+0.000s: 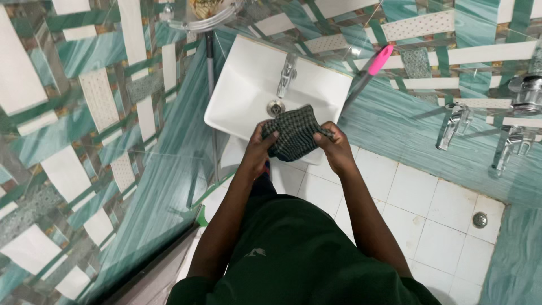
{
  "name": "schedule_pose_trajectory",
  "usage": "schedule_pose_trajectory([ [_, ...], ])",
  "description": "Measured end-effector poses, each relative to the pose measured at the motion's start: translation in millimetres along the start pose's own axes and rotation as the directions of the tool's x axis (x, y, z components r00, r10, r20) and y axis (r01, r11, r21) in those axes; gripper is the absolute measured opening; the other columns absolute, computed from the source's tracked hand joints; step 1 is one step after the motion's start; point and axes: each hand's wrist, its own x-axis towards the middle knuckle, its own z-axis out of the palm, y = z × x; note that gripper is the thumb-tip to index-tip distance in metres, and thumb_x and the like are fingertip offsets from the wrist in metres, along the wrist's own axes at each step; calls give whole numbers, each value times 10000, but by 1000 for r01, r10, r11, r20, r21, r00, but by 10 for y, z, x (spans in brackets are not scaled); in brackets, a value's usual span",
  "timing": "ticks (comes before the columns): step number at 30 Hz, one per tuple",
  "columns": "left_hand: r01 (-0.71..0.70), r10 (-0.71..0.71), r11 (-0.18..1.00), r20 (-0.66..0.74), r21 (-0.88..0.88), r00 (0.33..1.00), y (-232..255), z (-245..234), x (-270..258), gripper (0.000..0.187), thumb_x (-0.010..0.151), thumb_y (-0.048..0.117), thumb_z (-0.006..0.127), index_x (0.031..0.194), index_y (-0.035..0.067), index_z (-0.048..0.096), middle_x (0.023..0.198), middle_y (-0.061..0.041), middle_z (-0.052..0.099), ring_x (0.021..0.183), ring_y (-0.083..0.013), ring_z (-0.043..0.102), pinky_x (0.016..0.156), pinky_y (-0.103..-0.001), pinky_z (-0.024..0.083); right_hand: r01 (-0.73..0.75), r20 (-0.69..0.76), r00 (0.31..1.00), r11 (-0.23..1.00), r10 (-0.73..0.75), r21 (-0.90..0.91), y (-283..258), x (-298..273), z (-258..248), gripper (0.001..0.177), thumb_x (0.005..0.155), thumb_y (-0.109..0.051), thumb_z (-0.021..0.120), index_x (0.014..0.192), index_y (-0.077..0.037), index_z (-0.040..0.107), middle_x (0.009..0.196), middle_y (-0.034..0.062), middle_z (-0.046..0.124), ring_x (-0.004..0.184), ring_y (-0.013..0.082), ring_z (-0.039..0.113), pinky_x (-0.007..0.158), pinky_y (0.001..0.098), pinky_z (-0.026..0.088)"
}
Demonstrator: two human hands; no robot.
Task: The person wipes the bathroom sink faucet and multiple wall-mounted shower and water valves using a cloth.
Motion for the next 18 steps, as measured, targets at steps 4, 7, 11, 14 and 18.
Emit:
schedule_pose_trajectory([
  [4,-199,158,960,208,196,965,951,111,399,486,990,173,694,1446,87,551,1328,-141,630,1231,-254,577,1074,-391,470,-15,-193,980,995,35,103,-160,470,165,228,959,-137,736,1055,-112,531,850,-36,532,770,86,458,709,276,382],
  [7,-426,309,868,394,256,866,1392,287,921,485,1014,207,703,1457,68,561,1418,-160,601,1335,-261,540,1141,-387,427,92,-277,961,954,-10,284,-281,850,258,214,933,-96,723,1059,-133,555,842,-33,556,735,91,498,666,279,401],
  [11,-373,418,442,181,816,890,1457,393,1574,699,946,391,719,1478,44,427,1412,-244,556,1274,-368,571,1015,-461,489,-170,-489,868,978,93,-117,-141,1277,257,462,1003,-210,731,1355,-92,457,1134,63,545,981,161,545,815,325,471],
  [14,-449,554,52,348,892,756,1244,538,1714,849,866,429,735,1486,5,341,1401,-309,483,1261,-464,518,991,-547,471,-151,-461,877,836,-133,-528,-50,1627,324,629,1005,-261,722,1498,-57,390,1409,163,480,1219,268,544,956,383,506],
  [18,-335,234,97,306,937,923,968,737,1836,777,963,273,583,1612,21,239,1383,-342,451,1155,-496,559,908,-550,514,-275,-325,935,868,141,-414,148,2030,462,583,1058,-321,444,1603,-146,335,1470,156,568,1196,341,594,1006,394,497],
])
